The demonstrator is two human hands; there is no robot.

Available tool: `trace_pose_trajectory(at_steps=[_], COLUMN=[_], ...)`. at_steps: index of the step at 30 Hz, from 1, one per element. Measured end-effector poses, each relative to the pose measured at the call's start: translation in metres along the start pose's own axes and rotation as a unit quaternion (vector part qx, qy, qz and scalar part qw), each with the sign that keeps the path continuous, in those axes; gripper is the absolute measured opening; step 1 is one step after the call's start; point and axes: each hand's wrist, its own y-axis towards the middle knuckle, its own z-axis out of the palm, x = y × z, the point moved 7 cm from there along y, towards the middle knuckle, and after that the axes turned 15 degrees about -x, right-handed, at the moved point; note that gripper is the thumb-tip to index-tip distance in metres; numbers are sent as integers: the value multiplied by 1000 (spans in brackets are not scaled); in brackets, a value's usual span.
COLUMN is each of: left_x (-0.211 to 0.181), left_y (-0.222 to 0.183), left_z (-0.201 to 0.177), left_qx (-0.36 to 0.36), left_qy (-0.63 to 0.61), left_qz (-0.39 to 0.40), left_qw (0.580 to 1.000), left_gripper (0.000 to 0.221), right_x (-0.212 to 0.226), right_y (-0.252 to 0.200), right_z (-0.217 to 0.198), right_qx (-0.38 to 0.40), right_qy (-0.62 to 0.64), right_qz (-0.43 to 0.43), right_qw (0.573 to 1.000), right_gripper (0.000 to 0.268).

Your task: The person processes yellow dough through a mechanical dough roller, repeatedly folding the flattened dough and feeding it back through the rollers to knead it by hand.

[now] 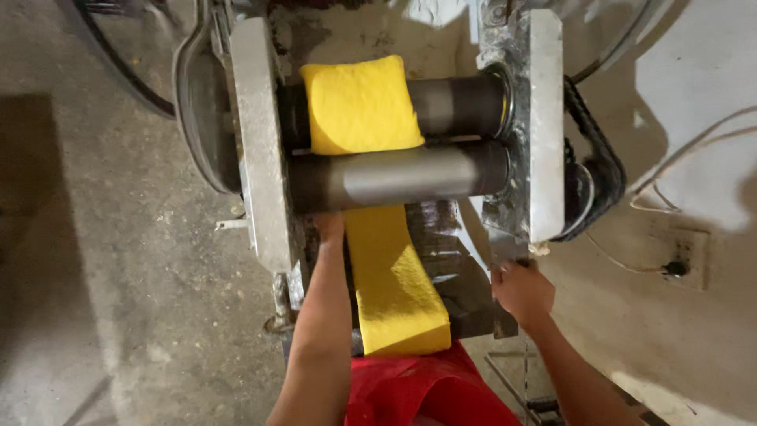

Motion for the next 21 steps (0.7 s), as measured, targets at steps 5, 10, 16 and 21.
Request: trace_pose_trajectory(at_steps=[5,10,16,21], left_x=[4,11,12,2], left_y=[36,44,54,69], left_z=[32,44,36,47], left_qx=[52,93,90,96], left_qy=[-116,-171,-200,-192], left_qz=[-157,-231,-241,-223], left_qw=[979,953,945,951], left_gripper=[22,22,22,21], right_x=[0,0,-1,-3], right_y=[7,6,6,7], right_z=[0,3,3,12], right_qx=[-46,-64,-77,-56], right_qy=[24,11,12,30], right_qz=[21,12,23,16], right_qw=[998,998,997,998], right_gripper=[35,36,35,36])
